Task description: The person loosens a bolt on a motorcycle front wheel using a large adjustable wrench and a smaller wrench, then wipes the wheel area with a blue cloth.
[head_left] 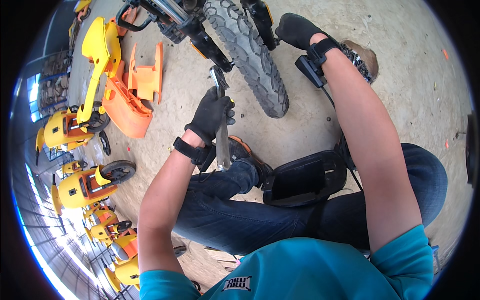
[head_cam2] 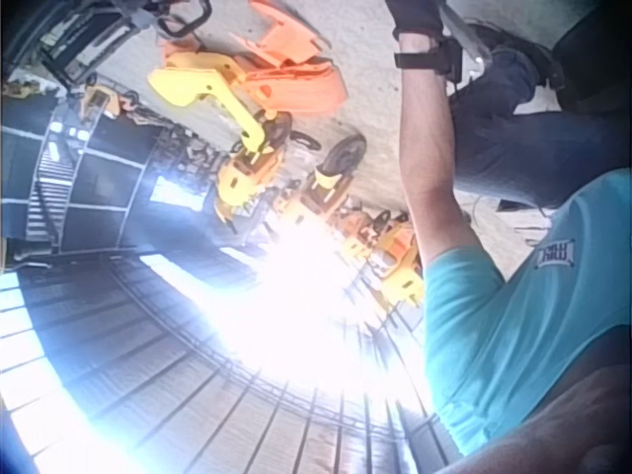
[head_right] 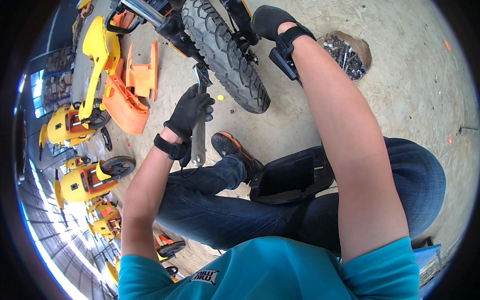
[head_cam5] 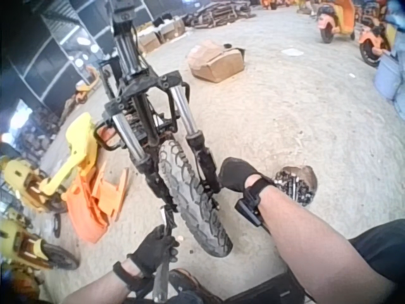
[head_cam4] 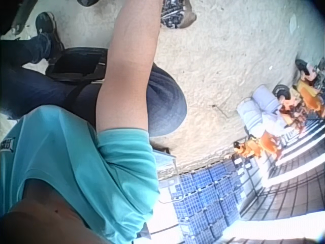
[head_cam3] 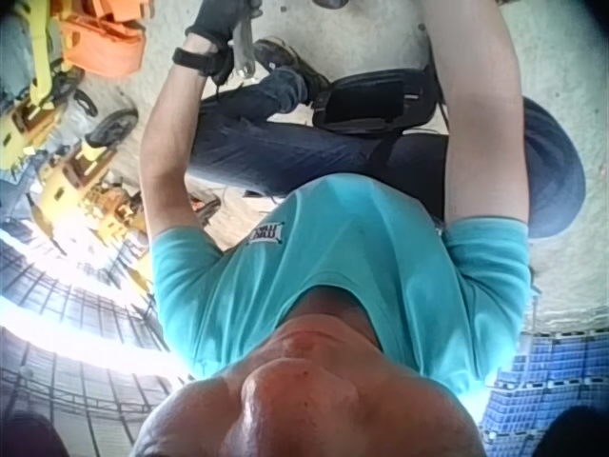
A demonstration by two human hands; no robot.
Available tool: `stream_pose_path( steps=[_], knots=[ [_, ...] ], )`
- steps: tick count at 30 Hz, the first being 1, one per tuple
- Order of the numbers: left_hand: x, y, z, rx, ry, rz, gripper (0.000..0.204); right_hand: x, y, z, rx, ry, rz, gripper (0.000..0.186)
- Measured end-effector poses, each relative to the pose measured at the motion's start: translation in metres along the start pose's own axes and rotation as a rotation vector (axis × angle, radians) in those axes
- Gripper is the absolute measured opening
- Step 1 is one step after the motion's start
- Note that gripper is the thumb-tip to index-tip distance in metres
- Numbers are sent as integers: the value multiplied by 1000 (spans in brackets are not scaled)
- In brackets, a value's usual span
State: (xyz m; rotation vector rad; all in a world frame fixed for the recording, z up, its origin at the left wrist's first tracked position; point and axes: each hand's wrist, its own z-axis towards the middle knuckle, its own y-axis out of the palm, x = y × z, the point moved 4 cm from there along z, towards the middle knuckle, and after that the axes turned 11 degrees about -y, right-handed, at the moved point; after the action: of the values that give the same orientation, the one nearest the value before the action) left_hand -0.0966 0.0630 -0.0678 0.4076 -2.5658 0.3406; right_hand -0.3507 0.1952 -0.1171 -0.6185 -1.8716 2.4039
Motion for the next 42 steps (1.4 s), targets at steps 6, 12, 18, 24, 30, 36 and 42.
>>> stream_pose_path(
  steps=[6, 12, 18, 24, 30, 36, 42],
  knots=[
    [3, -1, -5, 16, -9, 20, 26, 0, -5, 0, 2, 88, 63, 28],
    [3, -4, -4, -15, -7, -50, 23, 9, 7, 1, 44, 168, 138, 28],
    [-1, -15, -7, -54, -14, -135, 18, 28, -9, -6, 55, -194, -34, 19],
    [-16, -33, -22, -42, -1, -190, 14, 16, -53, -12, 158, -241, -57, 19],
    [-12, -44, -32, -10, 121, -286, 16, -10, 36, -72, 252, 497, 983, 13],
    [0, -34, -44, 38, 166, -332, 16, -1, 117, -139, 106, 461, 926, 13],
    [-9, -33, -71, 17, 222, -414, 16, -46, 178, -203, -669, -99, -29, 16]
  ],
)
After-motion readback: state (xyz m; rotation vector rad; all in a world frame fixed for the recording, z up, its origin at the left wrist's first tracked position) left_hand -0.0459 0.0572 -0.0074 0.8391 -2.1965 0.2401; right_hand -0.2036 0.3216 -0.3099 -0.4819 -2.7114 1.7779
